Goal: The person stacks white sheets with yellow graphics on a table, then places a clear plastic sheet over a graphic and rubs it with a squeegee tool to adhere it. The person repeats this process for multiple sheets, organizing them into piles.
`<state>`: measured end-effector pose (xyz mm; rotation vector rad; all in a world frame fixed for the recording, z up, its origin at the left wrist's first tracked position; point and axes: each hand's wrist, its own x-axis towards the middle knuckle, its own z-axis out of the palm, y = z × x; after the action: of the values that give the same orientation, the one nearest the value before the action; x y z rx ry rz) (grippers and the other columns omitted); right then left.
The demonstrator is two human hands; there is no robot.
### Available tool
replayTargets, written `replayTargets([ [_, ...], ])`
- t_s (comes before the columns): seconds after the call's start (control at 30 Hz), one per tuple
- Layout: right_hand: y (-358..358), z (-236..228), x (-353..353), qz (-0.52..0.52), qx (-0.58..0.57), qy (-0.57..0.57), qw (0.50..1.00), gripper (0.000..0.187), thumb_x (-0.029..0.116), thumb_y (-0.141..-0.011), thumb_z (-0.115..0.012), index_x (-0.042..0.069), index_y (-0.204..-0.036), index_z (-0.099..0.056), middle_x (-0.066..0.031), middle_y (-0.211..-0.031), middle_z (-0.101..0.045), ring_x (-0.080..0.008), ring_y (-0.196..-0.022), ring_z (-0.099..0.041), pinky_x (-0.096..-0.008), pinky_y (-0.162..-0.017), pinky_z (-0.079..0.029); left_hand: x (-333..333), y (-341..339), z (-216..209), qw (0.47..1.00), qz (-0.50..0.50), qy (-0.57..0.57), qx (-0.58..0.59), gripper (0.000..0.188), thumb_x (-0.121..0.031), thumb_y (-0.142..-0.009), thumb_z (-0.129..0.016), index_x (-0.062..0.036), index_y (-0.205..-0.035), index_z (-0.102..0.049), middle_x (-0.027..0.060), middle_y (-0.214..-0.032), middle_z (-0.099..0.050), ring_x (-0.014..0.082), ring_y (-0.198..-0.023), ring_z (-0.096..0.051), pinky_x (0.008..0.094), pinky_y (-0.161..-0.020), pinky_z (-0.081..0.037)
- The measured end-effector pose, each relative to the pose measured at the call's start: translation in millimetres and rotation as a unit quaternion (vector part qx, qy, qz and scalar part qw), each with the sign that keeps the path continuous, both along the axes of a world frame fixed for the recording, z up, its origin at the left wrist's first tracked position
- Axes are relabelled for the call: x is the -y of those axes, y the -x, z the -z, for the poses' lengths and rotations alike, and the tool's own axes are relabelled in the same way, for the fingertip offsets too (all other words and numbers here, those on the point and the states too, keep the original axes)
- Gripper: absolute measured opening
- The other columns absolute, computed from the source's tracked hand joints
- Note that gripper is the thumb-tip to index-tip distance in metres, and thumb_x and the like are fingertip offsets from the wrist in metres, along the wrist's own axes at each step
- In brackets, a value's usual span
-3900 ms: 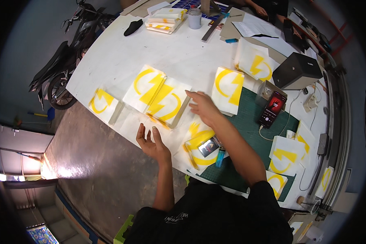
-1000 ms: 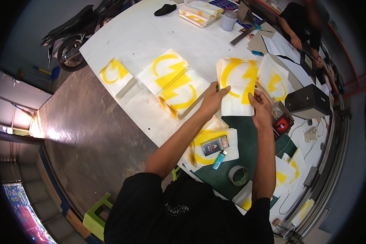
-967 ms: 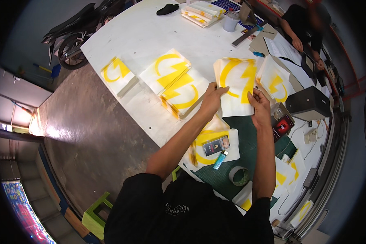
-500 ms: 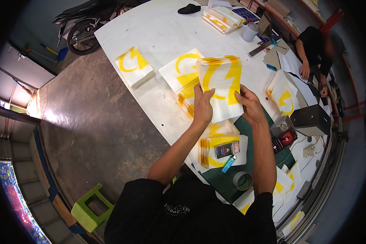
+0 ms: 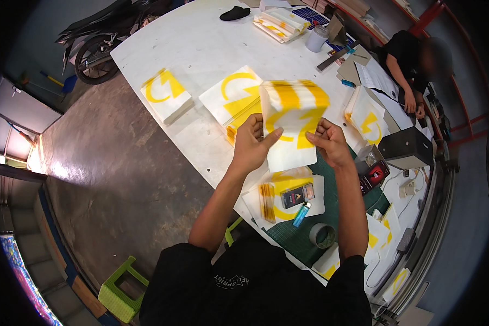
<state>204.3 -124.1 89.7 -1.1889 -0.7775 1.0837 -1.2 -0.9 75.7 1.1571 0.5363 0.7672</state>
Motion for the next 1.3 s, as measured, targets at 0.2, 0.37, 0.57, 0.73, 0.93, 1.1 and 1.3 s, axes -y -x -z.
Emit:
replayTargets([
  [0.2,40.0,-71.8,35.1,0.059,0.504,-0.146,0.849,0.036,0.004,-0.080,-0.082,0.009,-0.108,-0.061,-0.0104,-0.114,-0.075,-0.0302,-0.114,-0.071,-0.0585,-0.117,-0.035,2.2,40.8,-39.1,0.879,-0.044,-0.469,0.075,0.028,-0.004,-0.081,-0.079,-0.0094,-0.105,-0.065,0.0134,-0.114,-0.075,0.0313,-0.120,-0.067,0.0503,-0.112,-0.044],
  [0.37,58.9,-87.7,64.1,0.066,0.630,-0.206,0.746,0.028,0.006,-0.086,-0.078,0.009,-0.101,-0.055,-0.0131,-0.112,-0.076,-0.0414,-0.127,-0.062,-0.0706,-0.119,-0.019,18.6,70.9,-52.6,0.810,-0.062,-0.580,0.065,0.024,-0.009,-0.079,-0.082,-0.0160,-0.097,-0.068,0.0154,-0.129,-0.069,0.0369,-0.131,-0.059,0.0582,-0.116,-0.037],
  [0.57,63.5,-86.4,80.0,0.095,0.673,-0.226,0.698,0.028,0.008,-0.085,-0.079,0.012,-0.101,-0.055,-0.0084,-0.113,-0.076,-0.0420,-0.125,-0.063,-0.0700,-0.118,-0.023,33.3,70.6,-46.1,0.748,-0.178,-0.633,0.089,0.027,-0.014,-0.075,-0.086,-0.0254,-0.095,-0.072,0.0080,-0.134,-0.062,0.0336,-0.138,-0.046,0.0532,-0.113,-0.042],
  [0.73,67.8,-87.8,85.9,0.119,0.688,-0.231,0.677,0.031,0.005,-0.084,-0.078,0.017,-0.106,-0.060,-0.0087,-0.127,-0.069,-0.0388,-0.127,-0.061,-0.0672,-0.114,-0.034,32.0,75.7,-41.7,0.712,-0.199,-0.668,0.084,0.030,-0.019,-0.072,-0.089,-0.0299,-0.094,-0.072,0.0028,-0.130,-0.059,0.0303,-0.135,-0.045,0.0495,-0.109,-0.045],
  [0.93,67.3,-83.8,79.4,0.179,0.692,-0.280,0.640,0.030,0.000,-0.078,-0.080,0.020,-0.099,-0.071,-0.0078,-0.127,-0.062,-0.0359,-0.127,-0.055,-0.0526,-0.101,-0.051,35.9,81.9,-43.7,0.704,-0.220,-0.674,0.037,0.033,-0.028,-0.070,-0.093,-0.0353,-0.093,-0.071,-0.0010,-0.125,-0.054,0.0267,-0.133,-0.042,0.0452,-0.105,-0.046],
  [1.1,63.8,-97.1,79.8,0.087,0.705,-0.239,0.662,0.026,-0.001,-0.077,-0.080,0.010,-0.098,-0.069,-0.0096,-0.116,-0.072,-0.0346,-0.119,-0.065,-0.0516,-0.101,-0.050,29.4,90.5,-55.6,0.741,-0.082,-0.666,0.001,0.033,-0.019,-0.070,-0.092,-0.0226,-0.097,-0.073,0.0031,-0.103,-0.071,0.0240,-0.105,-0.067,0.0471,-0.106,-0.044],
  [1.3,51.9,-108.9,75.3,-0.031,0.537,-0.053,0.841,0.028,0.006,-0.076,-0.083,0.002,-0.102,-0.072,-0.0153,-0.107,-0.075,-0.0321,-0.104,-0.073,-0.0413,-0.100,-0.050,50.8,81.1,-19.3,0.915,-0.025,-0.402,0.011,0.030,-0.002,-0.071,-0.082,-0.0060,-0.097,-0.069,0.0073,-0.092,-0.073,0.0295,-0.090,-0.071,0.0446,-0.099,-0.049],
])
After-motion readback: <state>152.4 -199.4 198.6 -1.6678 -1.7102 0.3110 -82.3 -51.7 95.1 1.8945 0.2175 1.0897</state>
